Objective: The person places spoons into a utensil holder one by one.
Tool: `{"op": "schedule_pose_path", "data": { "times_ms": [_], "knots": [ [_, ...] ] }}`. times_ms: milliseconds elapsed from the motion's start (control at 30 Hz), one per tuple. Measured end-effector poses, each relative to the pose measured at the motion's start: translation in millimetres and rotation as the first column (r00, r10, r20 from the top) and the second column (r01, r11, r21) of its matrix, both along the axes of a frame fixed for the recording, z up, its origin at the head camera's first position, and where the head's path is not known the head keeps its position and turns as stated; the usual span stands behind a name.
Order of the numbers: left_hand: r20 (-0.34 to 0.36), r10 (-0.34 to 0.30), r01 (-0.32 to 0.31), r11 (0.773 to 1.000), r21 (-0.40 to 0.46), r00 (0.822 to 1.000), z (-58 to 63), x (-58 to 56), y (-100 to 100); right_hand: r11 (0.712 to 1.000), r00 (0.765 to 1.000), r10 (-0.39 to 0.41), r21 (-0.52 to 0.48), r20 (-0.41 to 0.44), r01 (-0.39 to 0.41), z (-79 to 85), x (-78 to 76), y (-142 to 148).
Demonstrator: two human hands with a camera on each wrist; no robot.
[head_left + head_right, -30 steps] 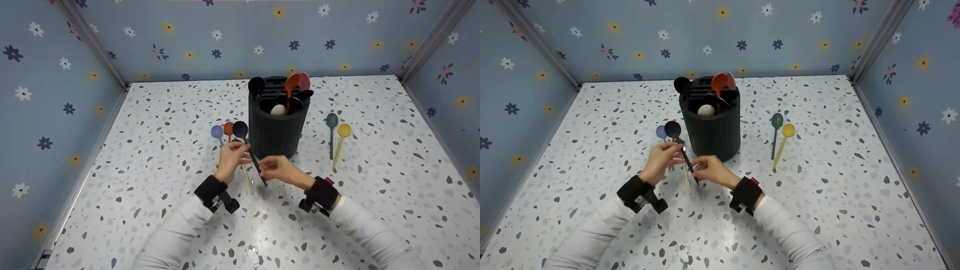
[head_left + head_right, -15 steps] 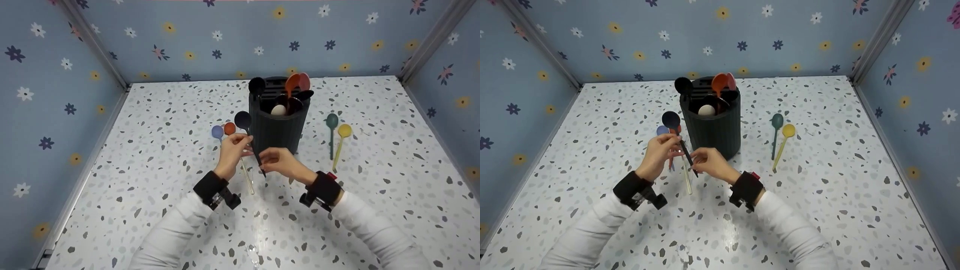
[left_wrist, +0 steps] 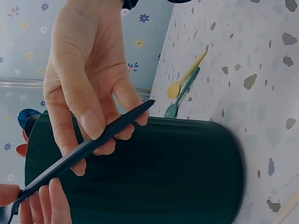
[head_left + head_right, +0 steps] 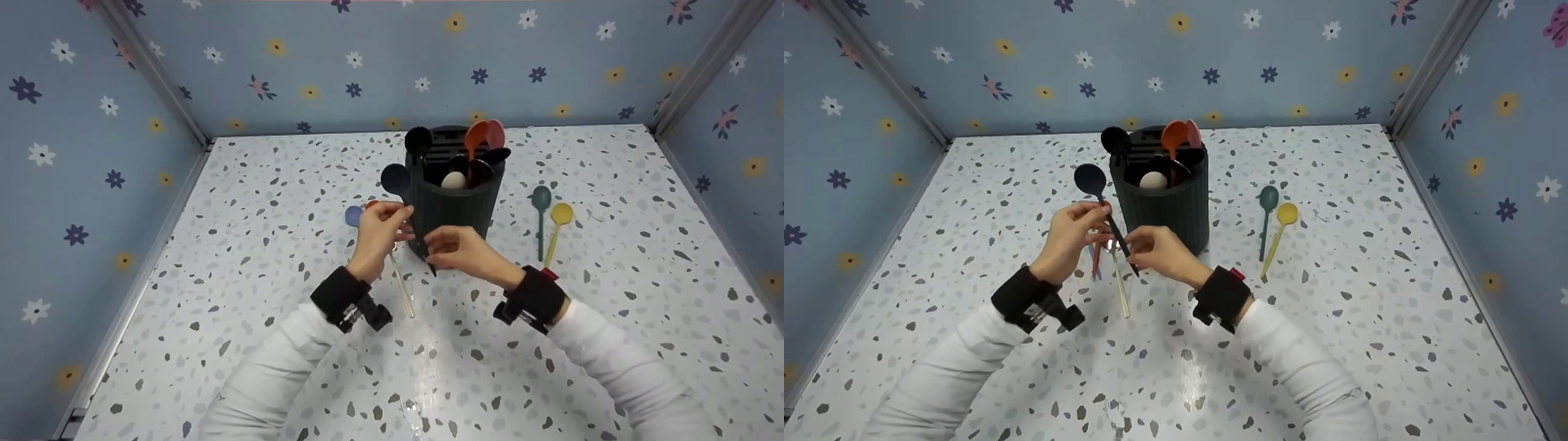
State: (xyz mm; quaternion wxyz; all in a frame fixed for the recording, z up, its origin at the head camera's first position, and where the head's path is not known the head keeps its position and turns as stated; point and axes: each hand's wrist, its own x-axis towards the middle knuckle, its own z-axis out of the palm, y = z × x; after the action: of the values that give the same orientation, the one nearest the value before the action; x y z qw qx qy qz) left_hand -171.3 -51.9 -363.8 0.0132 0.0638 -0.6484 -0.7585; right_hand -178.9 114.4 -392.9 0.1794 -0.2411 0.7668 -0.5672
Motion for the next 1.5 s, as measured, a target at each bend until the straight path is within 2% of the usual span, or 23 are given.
{"op": "schedule_pose_path", "data": {
  "times_ms": [200, 467, 700, 1033, 1300, 1500],
  "knots": [
    [-0.032, -0.006, 0.006, 1.000, 0.009, 0.999, 14.5, -1.7, 2, 0.999, 1.000, 0.002, -0.038, -0.005, -0.002, 12.4, -2.2, 1],
    [-0.070, -0.015, 0.017, 1.000, 0.026, 0.997, 30.7, -2.6, 2, 0.999, 0.998, 0.002, -0.043, -0.065, -0.004, 28.7, -4.3, 1],
    [-0.129, -0.018, 0.020, 1.000, 0.016, 0.991, 50.1, -3.7, -1, 0.999, 0.989, -0.020, -0.034, -0.144, 0.015, 48.5, -7.2, -1],
    [-0.212, -0.001, 0.013, 0.998, 0.056, 0.977, 73.6, -9.0, 1, 0.995, 0.947, -0.097, -0.024, -0.307, 0.094, 73.2, -13.7, -5],
    [-0.273, 0.033, -0.019, 0.998, 0.052, 0.961, 84.9, -14.9, 0, 0.987, 0.928, -0.146, 0.007, -0.342, 0.158, 87.4, -24.1, -11],
    [-0.298, 0.020, -0.014, 1.000, 0.021, 0.954, 94.7, -19.2, 2, 0.976, 0.912, -0.190, 0.027, -0.364, 0.214, 96.0, -35.2, -14]
  ]
}}
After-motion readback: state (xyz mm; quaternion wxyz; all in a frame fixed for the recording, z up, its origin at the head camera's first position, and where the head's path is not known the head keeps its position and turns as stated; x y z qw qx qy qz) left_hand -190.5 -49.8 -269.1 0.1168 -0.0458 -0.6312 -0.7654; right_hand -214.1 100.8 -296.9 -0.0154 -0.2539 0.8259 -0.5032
